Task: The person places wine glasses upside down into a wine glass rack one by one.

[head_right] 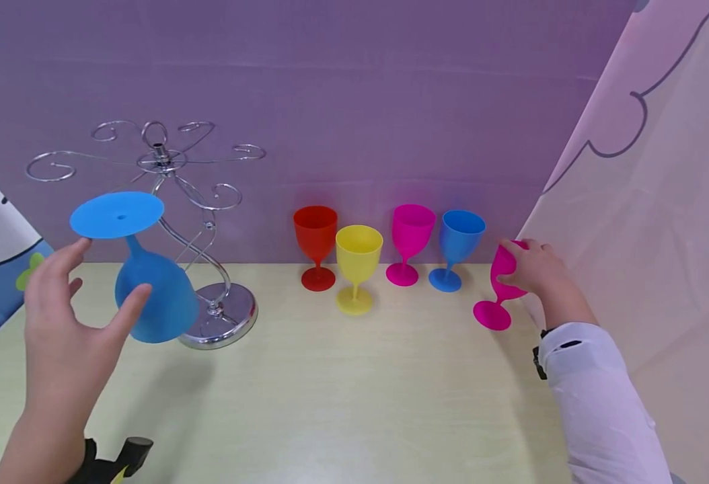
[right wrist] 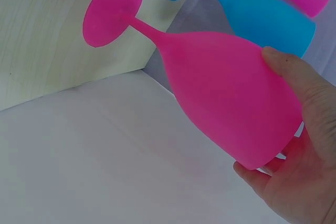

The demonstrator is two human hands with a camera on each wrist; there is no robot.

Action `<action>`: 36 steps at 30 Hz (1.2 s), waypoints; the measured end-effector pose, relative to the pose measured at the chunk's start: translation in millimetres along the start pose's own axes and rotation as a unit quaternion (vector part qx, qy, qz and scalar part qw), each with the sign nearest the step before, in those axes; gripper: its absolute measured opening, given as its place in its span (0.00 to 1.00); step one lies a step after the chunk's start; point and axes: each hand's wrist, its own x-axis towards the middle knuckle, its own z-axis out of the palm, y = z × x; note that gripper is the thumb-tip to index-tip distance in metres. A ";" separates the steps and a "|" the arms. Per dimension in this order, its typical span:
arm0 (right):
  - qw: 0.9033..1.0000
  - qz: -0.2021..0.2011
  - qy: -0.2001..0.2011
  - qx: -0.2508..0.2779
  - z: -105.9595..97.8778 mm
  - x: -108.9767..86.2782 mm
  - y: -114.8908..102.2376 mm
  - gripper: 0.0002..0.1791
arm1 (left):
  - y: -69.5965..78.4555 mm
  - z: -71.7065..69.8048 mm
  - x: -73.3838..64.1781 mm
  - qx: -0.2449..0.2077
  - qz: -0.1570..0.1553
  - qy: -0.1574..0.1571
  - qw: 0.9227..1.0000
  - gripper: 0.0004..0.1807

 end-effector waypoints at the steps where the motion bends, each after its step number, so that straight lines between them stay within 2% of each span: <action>1: 1.000 0.000 -0.001 0.000 0.2 0.3 0.1 0.54 | -0.2 -0.6 0.0 0.000 -0.003 -0.001 1.000 0.41; 9: 1.000 -0.005 0.006 0.000 0.4 0.3 0.0 0.53 | -6.6 -6.4 4.5 0.004 0.000 0.007 1.000 0.36; 13: 1.000 0.001 0.005 0.006 0.2 -1.8 -0.2 0.55 | -7.8 -10.0 4.7 0.005 -0.013 0.007 1.000 0.35; 17: 1.000 0.004 0.004 0.009 0.6 -2.7 0.2 0.56 | -5.4 -13.0 2.5 -0.007 0.003 0.041 0.999 0.36; 21: 1.000 0.006 0.001 0.007 0.5 -1.8 0.7 0.56 | 3.5 -12.7 3.1 -0.027 0.053 0.082 0.995 0.36; 25: 1.000 0.006 -0.002 0.001 0.1 -1.1 1.2 0.54 | 18.4 -7.8 8.8 -0.044 0.114 0.109 0.987 0.33; 30: 1.000 0.010 -0.003 0.007 -0.9 -2.3 0.0 0.54 | 41.7 5.0 20.0 -0.049 0.209 0.134 0.968 0.28; 34: 1.000 0.013 -0.003 0.015 -1.1 -3.1 -1.1 0.55 | 60.0 17.7 27.5 -0.045 0.272 0.113 0.955 0.25; 36: 1.000 0.011 -0.003 0.015 -1.3 -2.6 -0.6 0.54 | 66.8 24.5 30.8 -0.023 0.295 0.083 0.952 0.25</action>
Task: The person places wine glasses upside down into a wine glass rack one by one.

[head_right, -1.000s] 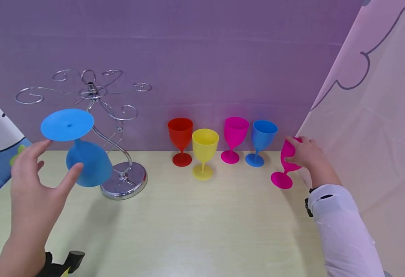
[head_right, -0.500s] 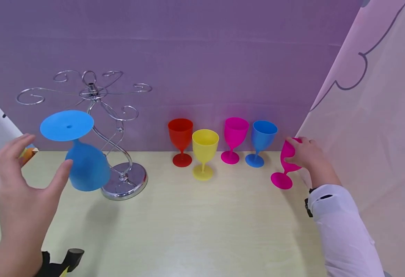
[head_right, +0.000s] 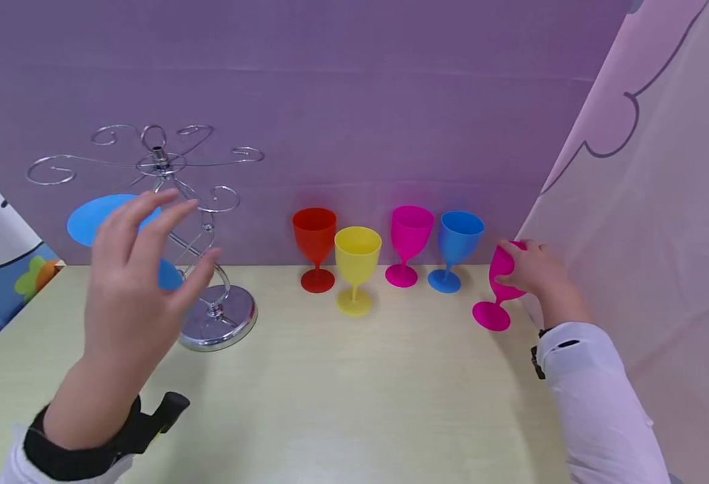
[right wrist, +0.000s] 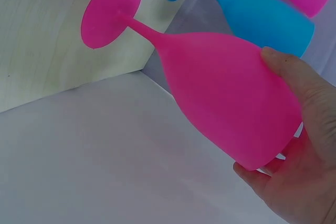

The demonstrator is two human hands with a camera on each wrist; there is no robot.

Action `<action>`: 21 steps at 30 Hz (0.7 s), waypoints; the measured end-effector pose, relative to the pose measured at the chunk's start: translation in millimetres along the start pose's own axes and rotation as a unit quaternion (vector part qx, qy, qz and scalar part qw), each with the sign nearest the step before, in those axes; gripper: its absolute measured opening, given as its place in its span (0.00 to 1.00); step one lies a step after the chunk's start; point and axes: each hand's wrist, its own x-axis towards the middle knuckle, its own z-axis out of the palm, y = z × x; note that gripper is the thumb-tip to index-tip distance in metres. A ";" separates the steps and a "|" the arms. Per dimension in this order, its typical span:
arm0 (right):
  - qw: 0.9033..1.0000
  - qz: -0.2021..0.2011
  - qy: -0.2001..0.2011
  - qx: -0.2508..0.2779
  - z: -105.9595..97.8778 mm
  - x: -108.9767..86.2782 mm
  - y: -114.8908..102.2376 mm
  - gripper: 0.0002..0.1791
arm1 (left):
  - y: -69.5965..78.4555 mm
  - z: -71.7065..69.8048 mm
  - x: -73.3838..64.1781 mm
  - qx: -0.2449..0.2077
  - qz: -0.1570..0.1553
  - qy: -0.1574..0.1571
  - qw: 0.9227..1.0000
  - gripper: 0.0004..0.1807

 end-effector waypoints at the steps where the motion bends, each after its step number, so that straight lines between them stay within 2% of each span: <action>1: 1.000 -0.003 0.000 -0.002 -0.5 0.6 0.3 0.54 | 1.1 4.5 2.2 0.004 0.009 -0.018 1.000 0.25; 5: 1.000 -0.005 0.002 -0.007 -1.3 2.8 2.0 0.54 | 1.3 23.4 8.9 0.022 0.025 -0.077 0.996 0.27; 10: 1.000 -0.002 0.001 -0.001 -0.6 4.1 1.4 0.54 | -6.3 44.5 10.8 0.043 0.004 -0.115 0.992 0.24; 15: 1.000 0.001 -0.004 -0.002 0.6 2.6 1.1 0.55 | -15.4 57.5 10.2 0.075 -0.004 -0.134 0.988 0.22; 21: 1.000 0.005 -0.007 -0.005 0.6 0.5 1.2 0.56 | -20.9 60.9 13.8 0.121 0.003 -0.123 0.985 0.22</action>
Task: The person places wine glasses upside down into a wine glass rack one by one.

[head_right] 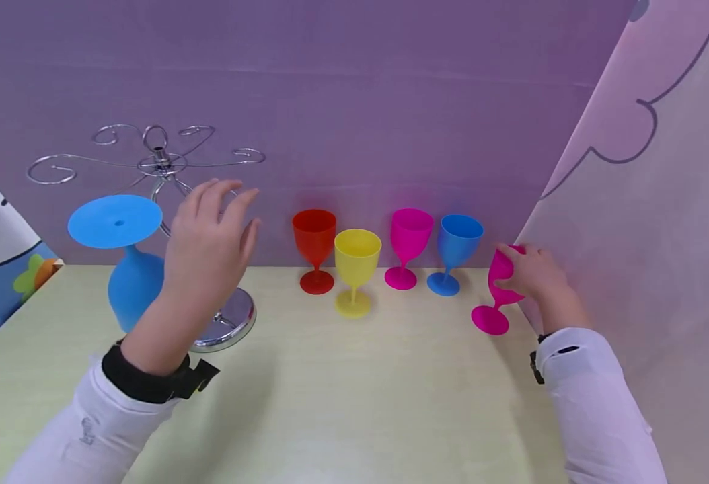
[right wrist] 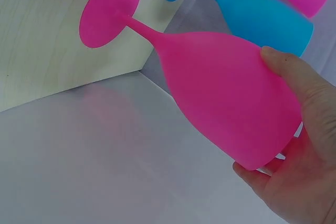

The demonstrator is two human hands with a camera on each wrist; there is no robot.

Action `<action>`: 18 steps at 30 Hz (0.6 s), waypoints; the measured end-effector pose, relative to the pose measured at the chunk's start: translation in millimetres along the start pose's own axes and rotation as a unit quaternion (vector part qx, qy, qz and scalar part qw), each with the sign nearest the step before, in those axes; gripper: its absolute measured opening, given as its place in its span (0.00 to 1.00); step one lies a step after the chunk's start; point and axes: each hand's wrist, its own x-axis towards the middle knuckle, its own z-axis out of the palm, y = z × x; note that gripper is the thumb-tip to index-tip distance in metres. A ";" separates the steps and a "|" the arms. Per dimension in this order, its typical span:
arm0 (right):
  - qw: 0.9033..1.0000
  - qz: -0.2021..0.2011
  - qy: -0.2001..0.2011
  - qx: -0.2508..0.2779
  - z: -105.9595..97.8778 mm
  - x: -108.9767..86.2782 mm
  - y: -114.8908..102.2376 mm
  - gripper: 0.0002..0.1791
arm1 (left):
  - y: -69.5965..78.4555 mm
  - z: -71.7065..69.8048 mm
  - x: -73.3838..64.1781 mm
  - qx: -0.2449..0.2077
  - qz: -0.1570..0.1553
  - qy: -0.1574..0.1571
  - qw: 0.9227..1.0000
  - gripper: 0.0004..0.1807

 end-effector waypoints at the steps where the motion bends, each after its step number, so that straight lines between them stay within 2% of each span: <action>1: 1.000 -0.004 -0.001 -0.002 0.0 0.1 0.0 0.55 | -0.6 -0.2 0.5 0.004 -0.002 0.000 1.000 0.21; 9: 0.999 -0.031 0.003 -0.013 0.2 2.6 0.9 0.52 | -4.7 -1.2 1.4 0.019 -0.015 -0.025 0.999 0.16; 18: 1.000 -0.023 0.005 -0.001 -0.4 1.7 -0.6 0.54 | -9.5 -0.3 1.8 0.014 -0.008 -0.021 1.000 0.14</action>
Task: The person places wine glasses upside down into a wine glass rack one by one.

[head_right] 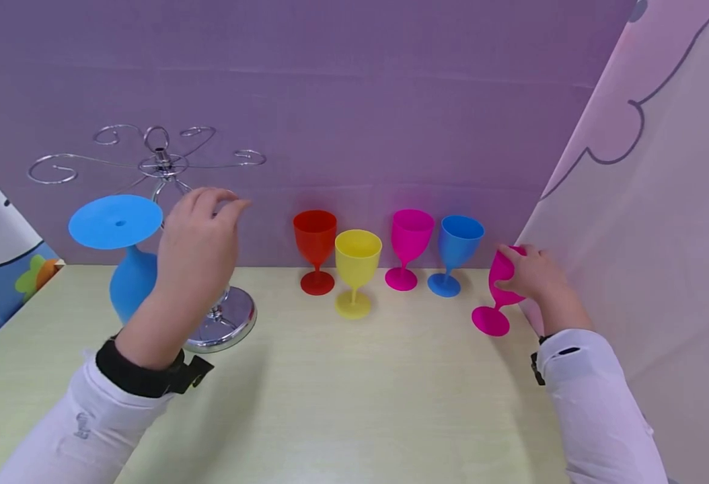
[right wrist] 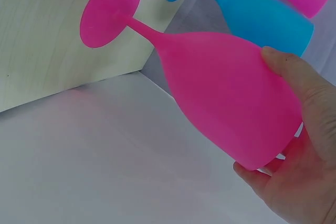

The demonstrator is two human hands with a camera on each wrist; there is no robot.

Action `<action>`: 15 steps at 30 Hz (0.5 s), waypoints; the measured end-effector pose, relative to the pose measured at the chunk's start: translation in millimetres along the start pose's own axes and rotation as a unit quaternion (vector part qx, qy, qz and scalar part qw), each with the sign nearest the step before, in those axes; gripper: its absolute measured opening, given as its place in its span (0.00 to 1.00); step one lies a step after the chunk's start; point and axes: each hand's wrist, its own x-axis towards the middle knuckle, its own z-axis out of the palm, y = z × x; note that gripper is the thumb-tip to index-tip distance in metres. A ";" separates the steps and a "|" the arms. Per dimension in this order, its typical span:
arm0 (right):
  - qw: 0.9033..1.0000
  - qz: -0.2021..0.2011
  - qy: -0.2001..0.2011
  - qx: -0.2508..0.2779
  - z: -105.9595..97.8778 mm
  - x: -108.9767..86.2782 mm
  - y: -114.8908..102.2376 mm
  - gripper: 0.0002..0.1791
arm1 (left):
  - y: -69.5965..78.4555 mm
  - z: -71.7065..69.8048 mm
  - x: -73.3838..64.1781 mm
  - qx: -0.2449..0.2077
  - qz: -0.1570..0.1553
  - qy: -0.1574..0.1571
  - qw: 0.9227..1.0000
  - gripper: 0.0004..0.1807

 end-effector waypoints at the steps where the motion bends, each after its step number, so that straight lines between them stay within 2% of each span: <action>1: 1.000 0.000 -0.001 0.001 0.3 -0.6 0.0 0.54 | -0.5 0.2 -0.4 -0.003 0.001 0.001 1.000 0.14; 8: 1.000 -0.005 0.002 0.004 1.7 -0.4 1.9 0.54 | -5.2 -3.0 -5.2 -0.022 0.007 0.002 1.000 0.15; 15: 1.000 0.006 0.003 0.003 3.8 2.5 3.5 0.54 | -10.7 -10.9 -11.1 -0.049 0.013 -0.009 0.999 0.16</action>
